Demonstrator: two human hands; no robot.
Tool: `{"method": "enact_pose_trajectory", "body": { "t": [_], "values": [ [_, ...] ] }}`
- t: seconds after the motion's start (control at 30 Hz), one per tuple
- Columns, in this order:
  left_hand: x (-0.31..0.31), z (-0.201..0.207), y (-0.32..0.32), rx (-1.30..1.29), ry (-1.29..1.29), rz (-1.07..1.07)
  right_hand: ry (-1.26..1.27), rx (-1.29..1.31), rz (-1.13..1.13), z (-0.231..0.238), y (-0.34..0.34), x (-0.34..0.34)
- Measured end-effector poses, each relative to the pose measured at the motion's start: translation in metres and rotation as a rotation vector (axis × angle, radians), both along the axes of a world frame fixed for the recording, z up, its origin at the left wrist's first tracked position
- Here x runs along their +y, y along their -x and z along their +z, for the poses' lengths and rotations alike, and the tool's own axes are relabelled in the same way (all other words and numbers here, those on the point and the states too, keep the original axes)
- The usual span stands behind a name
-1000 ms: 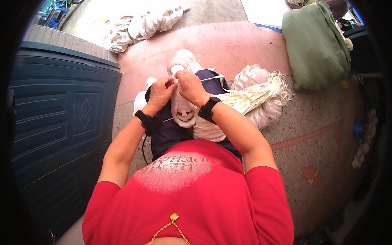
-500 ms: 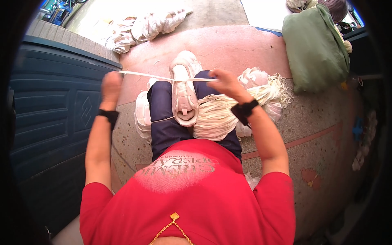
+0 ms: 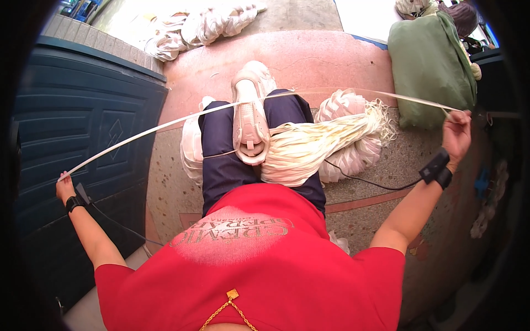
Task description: The person is lacing a white sneaker while sitting in a workshop area.
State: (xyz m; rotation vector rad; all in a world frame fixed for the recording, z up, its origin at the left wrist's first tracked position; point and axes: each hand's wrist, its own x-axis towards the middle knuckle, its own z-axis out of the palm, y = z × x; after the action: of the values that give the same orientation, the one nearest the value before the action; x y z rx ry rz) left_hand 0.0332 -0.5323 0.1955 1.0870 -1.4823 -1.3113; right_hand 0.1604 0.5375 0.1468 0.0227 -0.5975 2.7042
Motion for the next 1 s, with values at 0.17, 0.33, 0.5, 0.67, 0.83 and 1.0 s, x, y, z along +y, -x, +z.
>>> {"method": "enact_pose_trajectory", "body": {
  "t": [0.17, 0.33, 0.5, 0.67, 0.83, 1.0],
  "values": [
    [0.085, -0.014, 0.036, 0.032, -0.262, -0.529, -0.109, 0.0, -0.465, 0.022, -0.007, 0.012],
    [0.287, -0.046, 0.042, -0.244, -0.309, -1.21, -0.82, -0.504, -0.332, -0.019, 0.071, -0.158],
    [0.436, -0.102, 0.023, -0.662, -0.45, -1.718, -1.788, -0.104, 0.043, -0.102, 0.093, -0.305],
    [0.49, -0.156, 0.017, -0.787, -0.329, -1.738, -1.524, -0.377, 0.556, -0.121, 0.102, -0.367],
    [0.499, -0.176, 0.024, -0.702, -0.048, -1.652, -1.733, -0.415, 0.537, -0.135, 0.122, -0.368],
    [0.509, -0.157, 0.026, -0.592, 0.506, -1.541, -1.891, -0.323, 0.3, -0.151, 0.129, -0.369]
  ]
}}
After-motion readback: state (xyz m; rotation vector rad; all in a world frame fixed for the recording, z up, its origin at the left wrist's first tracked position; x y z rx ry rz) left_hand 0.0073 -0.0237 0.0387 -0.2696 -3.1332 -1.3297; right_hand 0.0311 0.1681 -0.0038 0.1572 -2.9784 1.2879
